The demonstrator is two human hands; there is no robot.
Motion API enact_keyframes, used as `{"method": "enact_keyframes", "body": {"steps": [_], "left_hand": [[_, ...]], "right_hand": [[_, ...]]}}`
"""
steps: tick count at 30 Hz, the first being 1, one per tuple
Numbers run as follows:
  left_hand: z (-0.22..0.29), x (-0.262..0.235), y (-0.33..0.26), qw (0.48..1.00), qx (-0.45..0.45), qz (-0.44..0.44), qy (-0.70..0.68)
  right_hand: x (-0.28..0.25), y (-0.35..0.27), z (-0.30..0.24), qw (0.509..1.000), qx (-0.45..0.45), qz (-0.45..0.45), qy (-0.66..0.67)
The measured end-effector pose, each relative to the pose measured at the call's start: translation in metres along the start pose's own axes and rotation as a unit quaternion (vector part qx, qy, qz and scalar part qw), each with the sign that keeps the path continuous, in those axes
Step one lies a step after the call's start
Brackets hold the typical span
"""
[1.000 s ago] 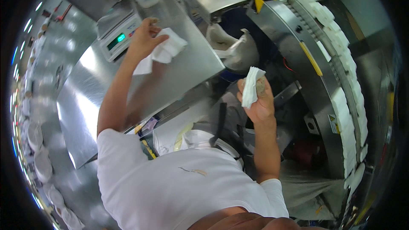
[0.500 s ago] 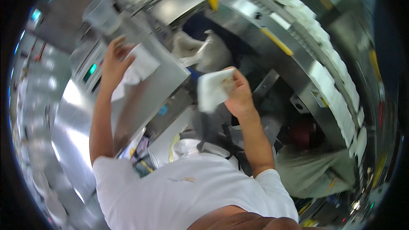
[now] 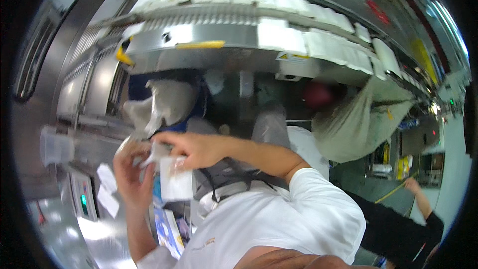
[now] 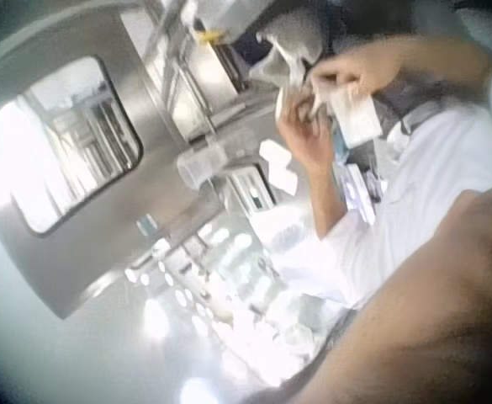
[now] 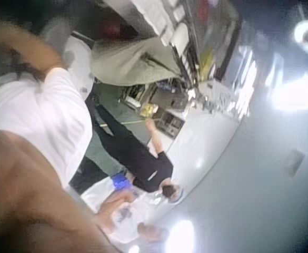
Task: The person picks up white rectangular blocks from a conveyor belt, places them on a digital scale to check their weight, and returns them to the belt while organizing them.
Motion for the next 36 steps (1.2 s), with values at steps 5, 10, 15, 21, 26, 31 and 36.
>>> {"method": "enact_keyframes", "body": {"steps": [5,10,15,21,26,31,36], "left_hand": [[0.0,0.034,0.02,0.996,0.05,-0.006,-0.075],[0.014,0.055,0.023,0.988,0.149,-0.005,-0.032],[0.021,0.059,0.03,0.975,0.212,0.002,0.069],[0.038,0.061,0.032,0.963,0.248,-0.014,0.104],[0.033,0.053,0.04,0.974,0.21,-0.061,0.054],[0.018,0.039,0.045,0.997,0.028,-0.022,-0.069],[0.005,0.045,0.037,0.996,-0.046,-0.05,-0.059]], "right_hand": [[-0.015,-0.012,0.014,0.984,-0.086,0.156,-0.013],[-0.022,-0.032,-0.003,0.944,-0.211,0.22,-0.13],[-0.03,-0.045,-0.003,0.921,-0.278,0.231,-0.146],[-0.025,-0.046,-0.002,0.898,-0.315,0.256,-0.169],[-0.018,-0.048,0.0,0.894,-0.251,0.309,-0.208],[-0.033,-0.082,0.002,0.884,-0.169,0.321,-0.294],[-0.025,-0.097,-0.046,0.921,-0.161,0.262,-0.241]]}}
Point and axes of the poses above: each hand's wrist, its own y-axis towards the middle knuckle, its own x-axis out of the palm, z = x × y, the point moved 4 cm from there along y, towards the middle knuckle, and after that the axes turned 1 degree about y, right-handed, at the moved point
